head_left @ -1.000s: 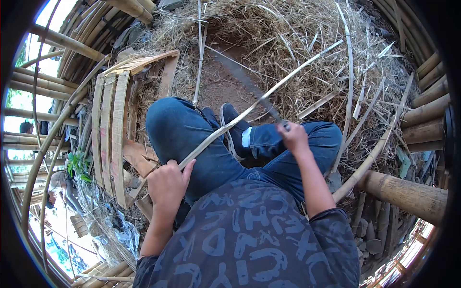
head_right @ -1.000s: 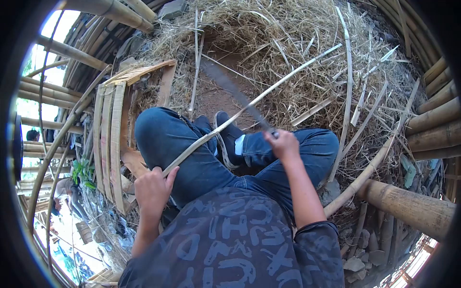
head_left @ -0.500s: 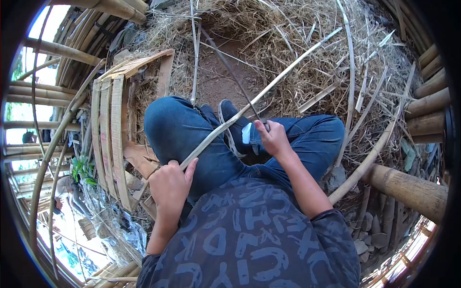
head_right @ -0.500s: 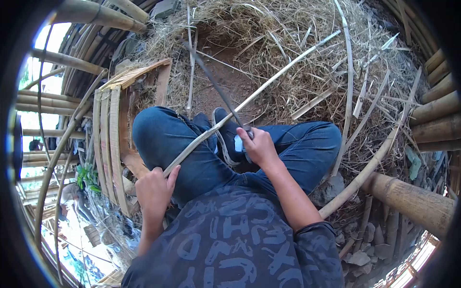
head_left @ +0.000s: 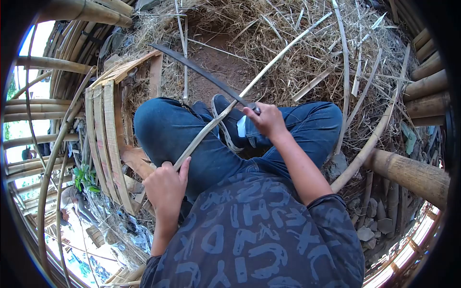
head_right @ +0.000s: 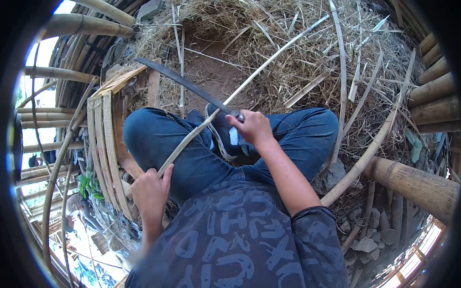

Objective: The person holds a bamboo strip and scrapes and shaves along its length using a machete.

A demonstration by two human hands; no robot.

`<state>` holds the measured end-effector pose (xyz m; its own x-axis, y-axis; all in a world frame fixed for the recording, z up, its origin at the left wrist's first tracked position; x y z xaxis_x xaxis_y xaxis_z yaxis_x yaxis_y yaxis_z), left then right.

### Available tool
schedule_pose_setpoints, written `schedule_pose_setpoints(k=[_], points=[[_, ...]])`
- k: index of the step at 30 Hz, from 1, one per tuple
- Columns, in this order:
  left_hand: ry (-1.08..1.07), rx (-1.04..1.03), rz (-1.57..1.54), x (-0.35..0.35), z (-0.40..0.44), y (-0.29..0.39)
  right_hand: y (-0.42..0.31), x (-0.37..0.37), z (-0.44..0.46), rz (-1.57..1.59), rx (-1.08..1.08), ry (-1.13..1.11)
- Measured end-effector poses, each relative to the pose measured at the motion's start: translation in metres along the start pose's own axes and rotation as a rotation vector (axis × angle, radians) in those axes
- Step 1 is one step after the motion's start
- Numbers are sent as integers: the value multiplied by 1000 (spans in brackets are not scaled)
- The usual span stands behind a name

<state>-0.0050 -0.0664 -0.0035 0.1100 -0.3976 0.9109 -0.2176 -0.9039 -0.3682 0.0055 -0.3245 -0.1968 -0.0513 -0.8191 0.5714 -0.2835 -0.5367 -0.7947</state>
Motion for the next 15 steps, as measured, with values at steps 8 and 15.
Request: schedule_pose_setpoints(k=[8,15], points=[[17,7,-24,0,0,-2,48,25,8,16,-180,65],[18,11,-87,-3,0,-5,-18,16,-13,218,-32,-52]])
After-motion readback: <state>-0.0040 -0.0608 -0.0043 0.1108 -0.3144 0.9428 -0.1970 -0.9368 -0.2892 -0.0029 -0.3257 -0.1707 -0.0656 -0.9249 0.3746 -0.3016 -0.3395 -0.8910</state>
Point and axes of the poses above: each hand's wrist, its own z-axis towards the middle knuckle, its own x-axis out of the back of the hand, y = z × x, the point moved 1 cm from there along z, towards the middle knuckle, and after that the axes turned 4 degrees about -y, right-handed, at the moved point
